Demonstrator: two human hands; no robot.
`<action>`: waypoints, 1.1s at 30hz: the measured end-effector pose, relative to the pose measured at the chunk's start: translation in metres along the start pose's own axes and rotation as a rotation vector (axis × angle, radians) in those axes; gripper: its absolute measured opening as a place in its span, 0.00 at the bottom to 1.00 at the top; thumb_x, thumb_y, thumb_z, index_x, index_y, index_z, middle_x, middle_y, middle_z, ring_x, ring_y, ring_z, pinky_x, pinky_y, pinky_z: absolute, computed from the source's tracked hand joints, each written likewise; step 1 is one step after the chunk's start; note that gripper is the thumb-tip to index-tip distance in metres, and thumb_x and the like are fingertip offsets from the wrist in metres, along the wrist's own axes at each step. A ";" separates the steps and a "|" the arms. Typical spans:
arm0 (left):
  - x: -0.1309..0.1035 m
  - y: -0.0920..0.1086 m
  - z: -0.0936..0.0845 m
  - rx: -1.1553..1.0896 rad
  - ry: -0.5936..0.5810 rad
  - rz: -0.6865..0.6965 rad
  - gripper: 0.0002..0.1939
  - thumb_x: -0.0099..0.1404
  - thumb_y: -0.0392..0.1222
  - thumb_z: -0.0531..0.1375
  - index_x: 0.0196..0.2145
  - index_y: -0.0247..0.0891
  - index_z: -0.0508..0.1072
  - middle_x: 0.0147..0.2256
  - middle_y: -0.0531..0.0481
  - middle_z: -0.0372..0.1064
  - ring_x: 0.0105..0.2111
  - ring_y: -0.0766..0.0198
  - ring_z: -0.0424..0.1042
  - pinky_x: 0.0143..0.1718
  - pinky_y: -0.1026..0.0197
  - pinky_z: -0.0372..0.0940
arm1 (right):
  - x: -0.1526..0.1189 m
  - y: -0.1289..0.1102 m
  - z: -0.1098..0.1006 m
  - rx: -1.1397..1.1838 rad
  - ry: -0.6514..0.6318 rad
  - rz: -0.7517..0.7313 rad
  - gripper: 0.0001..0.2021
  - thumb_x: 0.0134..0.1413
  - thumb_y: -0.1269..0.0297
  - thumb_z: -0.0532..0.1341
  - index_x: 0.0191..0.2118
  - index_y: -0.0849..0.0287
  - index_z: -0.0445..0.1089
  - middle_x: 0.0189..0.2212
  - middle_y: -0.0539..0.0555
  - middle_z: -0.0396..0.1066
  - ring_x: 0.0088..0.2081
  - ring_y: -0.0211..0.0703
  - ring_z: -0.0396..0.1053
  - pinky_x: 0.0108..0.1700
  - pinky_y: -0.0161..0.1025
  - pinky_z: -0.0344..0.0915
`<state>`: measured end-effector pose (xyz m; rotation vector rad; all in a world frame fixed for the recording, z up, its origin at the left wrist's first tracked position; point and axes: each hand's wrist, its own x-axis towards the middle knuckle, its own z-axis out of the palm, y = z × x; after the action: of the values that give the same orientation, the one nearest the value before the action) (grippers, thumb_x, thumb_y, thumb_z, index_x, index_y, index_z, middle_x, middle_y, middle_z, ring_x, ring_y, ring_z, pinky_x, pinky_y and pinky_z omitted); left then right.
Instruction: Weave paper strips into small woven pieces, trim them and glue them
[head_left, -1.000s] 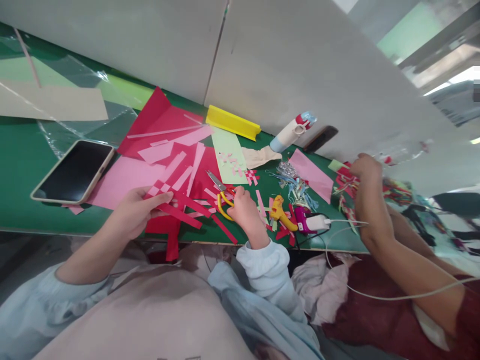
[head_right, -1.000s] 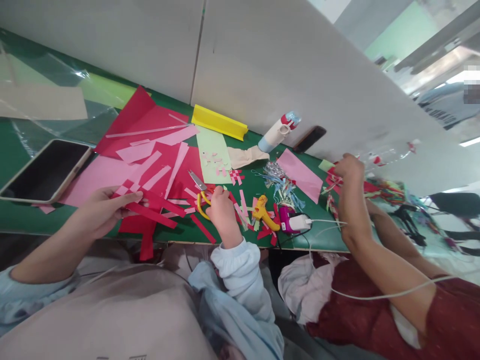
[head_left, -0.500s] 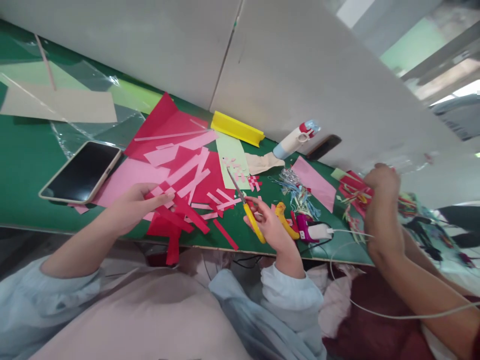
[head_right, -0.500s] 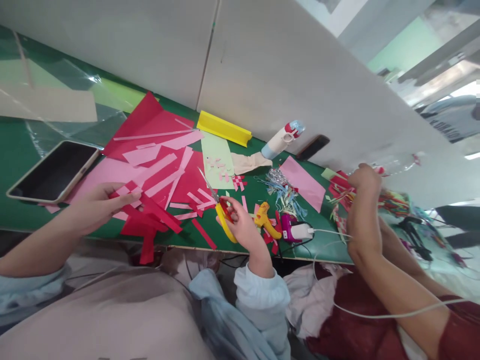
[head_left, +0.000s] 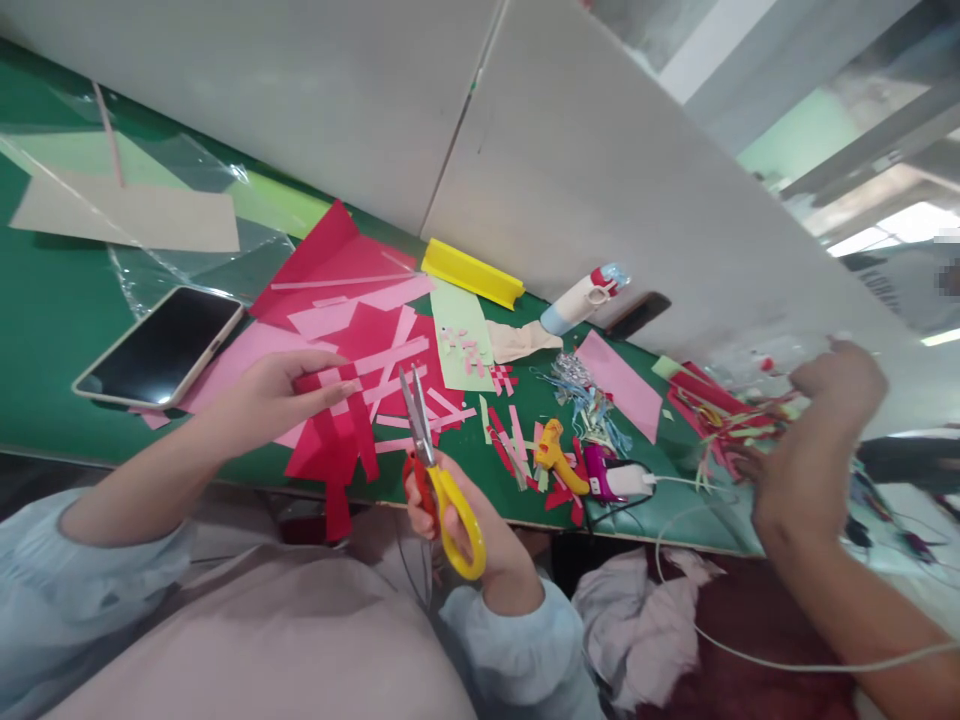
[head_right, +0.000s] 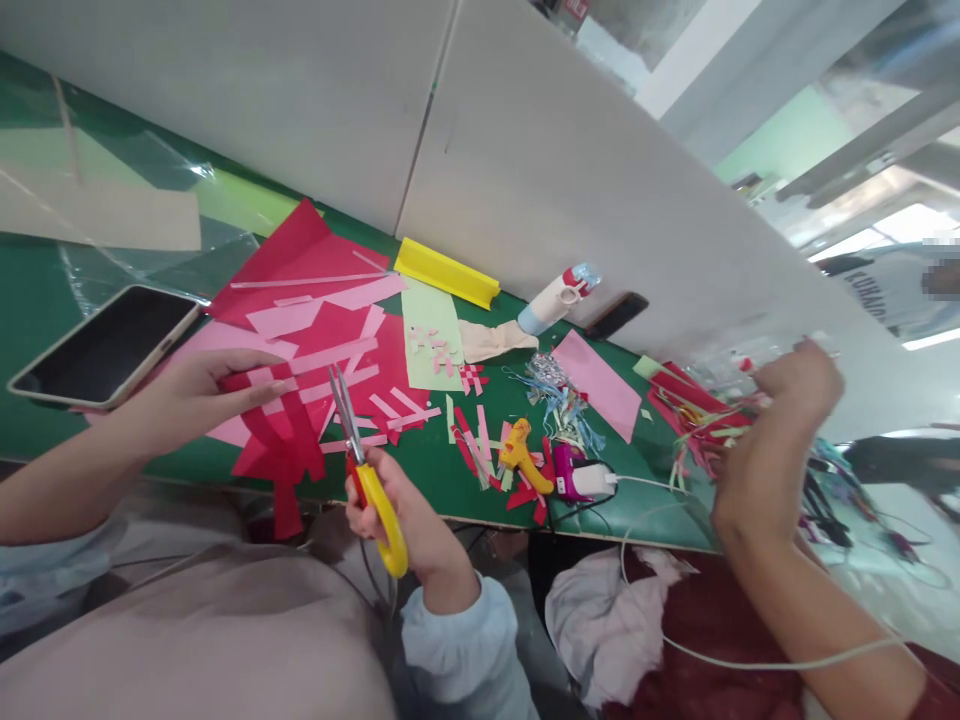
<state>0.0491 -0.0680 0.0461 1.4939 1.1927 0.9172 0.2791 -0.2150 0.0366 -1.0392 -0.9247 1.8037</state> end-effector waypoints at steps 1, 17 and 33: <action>-0.001 0.000 0.001 0.017 -0.004 0.014 0.18 0.47 0.53 0.74 0.33 0.41 0.81 0.34 0.50 0.77 0.37 0.58 0.71 0.38 0.65 0.63 | 0.001 0.005 0.005 0.027 0.002 0.003 0.36 0.43 0.37 0.71 0.54 0.48 0.61 0.36 0.49 0.57 0.27 0.34 0.52 0.29 0.37 0.47; -0.002 0.000 0.022 -0.232 0.004 0.016 0.15 0.56 0.52 0.69 0.31 0.38 0.78 0.30 0.51 0.73 0.32 0.64 0.66 0.34 0.63 0.61 | 0.017 0.026 0.030 0.209 0.070 -0.020 0.31 0.43 0.40 0.72 0.48 0.49 0.63 0.34 0.49 0.58 0.28 0.34 0.53 0.29 0.36 0.48; -0.004 -0.003 0.033 -0.229 0.018 -0.047 0.18 0.55 0.58 0.67 0.29 0.40 0.76 0.29 0.51 0.71 0.32 0.61 0.68 0.33 0.63 0.64 | 0.029 0.051 0.027 0.267 0.132 -0.068 0.32 0.42 0.51 0.76 0.51 0.47 0.64 0.36 0.47 0.61 0.26 0.30 0.55 0.28 0.32 0.51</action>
<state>0.0781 -0.0797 0.0351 1.2726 1.0915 1.0020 0.2304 -0.2134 -0.0063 -0.9329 -0.6130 1.7245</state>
